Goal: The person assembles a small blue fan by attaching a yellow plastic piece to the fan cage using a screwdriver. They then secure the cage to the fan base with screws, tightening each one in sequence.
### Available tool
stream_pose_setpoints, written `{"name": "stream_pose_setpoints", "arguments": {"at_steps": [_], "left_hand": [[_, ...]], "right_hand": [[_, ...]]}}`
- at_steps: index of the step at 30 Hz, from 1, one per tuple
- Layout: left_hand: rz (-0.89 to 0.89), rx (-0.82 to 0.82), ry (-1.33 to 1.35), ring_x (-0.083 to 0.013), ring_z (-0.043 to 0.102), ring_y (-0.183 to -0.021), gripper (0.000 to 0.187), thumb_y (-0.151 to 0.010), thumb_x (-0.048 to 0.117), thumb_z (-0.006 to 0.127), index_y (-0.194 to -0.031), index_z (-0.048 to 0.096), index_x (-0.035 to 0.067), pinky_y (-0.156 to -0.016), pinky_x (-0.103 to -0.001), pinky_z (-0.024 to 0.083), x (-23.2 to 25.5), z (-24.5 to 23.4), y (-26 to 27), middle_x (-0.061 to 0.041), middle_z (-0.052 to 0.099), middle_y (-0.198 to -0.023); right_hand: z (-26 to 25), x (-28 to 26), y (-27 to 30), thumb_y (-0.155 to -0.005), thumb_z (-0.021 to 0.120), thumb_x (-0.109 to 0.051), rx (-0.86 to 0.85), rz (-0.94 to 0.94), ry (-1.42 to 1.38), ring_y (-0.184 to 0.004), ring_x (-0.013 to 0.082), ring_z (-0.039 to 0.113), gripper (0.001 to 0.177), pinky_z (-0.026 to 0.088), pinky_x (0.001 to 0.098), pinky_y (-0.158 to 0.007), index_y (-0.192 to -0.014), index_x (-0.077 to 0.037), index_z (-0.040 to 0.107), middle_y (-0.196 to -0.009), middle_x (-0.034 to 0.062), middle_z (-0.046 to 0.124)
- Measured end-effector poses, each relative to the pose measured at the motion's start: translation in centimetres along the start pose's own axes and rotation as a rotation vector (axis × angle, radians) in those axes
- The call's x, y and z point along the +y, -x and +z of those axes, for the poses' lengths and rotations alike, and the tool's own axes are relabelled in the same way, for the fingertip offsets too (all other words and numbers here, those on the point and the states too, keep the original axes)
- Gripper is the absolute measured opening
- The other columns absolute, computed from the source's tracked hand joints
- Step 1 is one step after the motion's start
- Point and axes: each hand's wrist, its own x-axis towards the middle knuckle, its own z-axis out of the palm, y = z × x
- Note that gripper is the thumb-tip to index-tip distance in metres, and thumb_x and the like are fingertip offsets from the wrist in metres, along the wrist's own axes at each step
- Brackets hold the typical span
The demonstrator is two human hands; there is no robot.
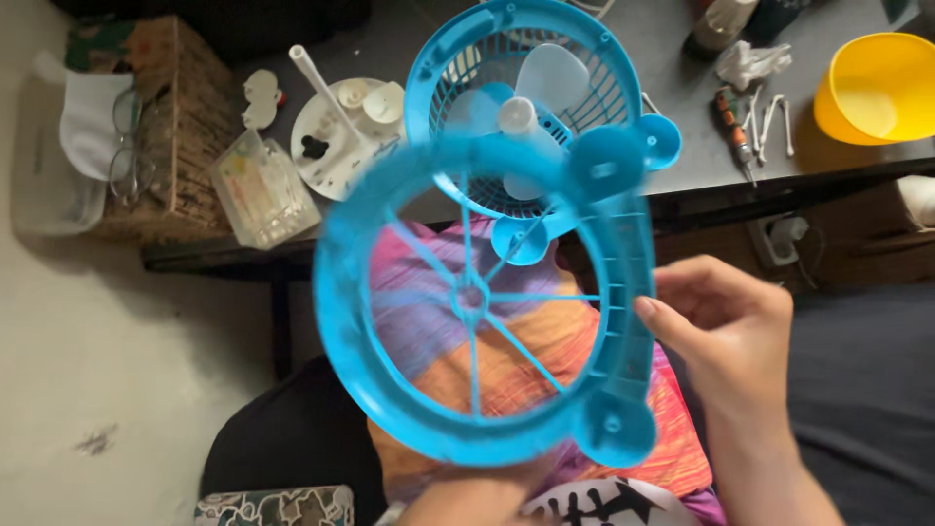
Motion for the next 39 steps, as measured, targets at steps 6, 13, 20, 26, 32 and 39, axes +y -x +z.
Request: {"name": "stream_pose_setpoints", "arguments": {"at_steps": [6, 13, 20, 26, 32, 39], "left_hand": [[0.316, 0.014, -0.474, -0.0361, 0.062, -0.113, 0.046, -0.080, 0.024, 0.076, -0.120, 0.064, 0.004, -0.096, -0.048, 0.049, 5.1, -6.4, -1.3, -0.019, 0.064, -0.122], [-0.028, -0.587, -0.193, -0.0256, 0.068, -0.112, 0.059, -0.083, 0.038, 0.077, -0.131, 0.064, 0.006, -0.093, -0.035, 0.054, -0.7, -7.4, -11.4, -0.014, 0.066, -0.129], [-0.688, -0.880, 0.849, -0.0199, 0.071, -0.111, 0.051, -0.104, 0.032, 0.054, -0.138, 0.061, -0.005, -0.099, -0.033, 0.058, -9.6, -5.3, -15.2, -0.016, 0.071, -0.126], [-0.476, -0.587, 0.968, -0.0164, 0.069, -0.098, 0.053, -0.096, 0.021, 0.070, -0.143, 0.058, -0.001, -0.080, -0.027, 0.054, -13.9, 0.0, -10.7, -0.011, 0.071, -0.125], [-0.430, -0.450, 1.026, -0.0192, 0.068, -0.118, 0.057, -0.095, 0.025, 0.080, -0.140, 0.062, -0.006, -0.108, -0.033, 0.053, -14.7, 1.8, -8.9, -0.015, 0.070, -0.131], [-0.337, -0.497, 1.027, -0.0211, 0.070, -0.118, 0.055, -0.093, 0.027, 0.083, -0.134, 0.067, -0.005, -0.110, -0.036, 0.054, -12.8, -0.4, -9.5, -0.016, 0.073, -0.126]], "right_hand": [[0.0, -1.8, -6.5, -0.078, 0.085, -0.009, -0.583, -0.019, 0.271, -0.075, 0.0104, 0.071, 0.027, 0.058, 0.0255, -0.068, -0.102, 0.002, 0.080, -0.083, 0.0071, 0.078], [3.8, -2.4, -13.3, -0.079, 0.079, -0.017, -1.075, -0.258, 0.552, -0.081, 0.0123, 0.079, 0.028, 0.065, 0.0277, -0.077, -0.104, -0.006, 0.080, -0.089, 0.0050, 0.081], [3.3, -2.9, -13.0, -0.078, 0.078, -0.013, -0.906, -0.161, 0.490, -0.087, 0.0139, 0.079, 0.033, 0.062, 0.0291, -0.082, -0.110, -0.008, 0.077, -0.094, 0.0047, 0.081], [2.2, -3.5, -10.7, -0.085, 0.078, -0.013, -0.590, -0.540, 0.666, -0.077, 0.0198, 0.074, 0.023, 0.056, 0.0319, -0.068, -0.107, -0.010, 0.078, -0.089, 0.0060, 0.076], [2.7, -4.3, -9.4, -0.085, 0.077, -0.012, -0.567, -0.526, 0.596, -0.074, 0.0186, 0.073, 0.022, 0.055, 0.0294, -0.066, -0.106, -0.008, 0.077, -0.084, 0.0059, 0.074], [3.3, -6.2, -9.9, -0.083, 0.080, -0.015, -0.631, -0.470, 0.607, -0.073, 0.0172, 0.078, 0.013, 0.059, 0.0286, -0.066, -0.092, -0.007, 0.077, -0.083, 0.0044, 0.078]]}}
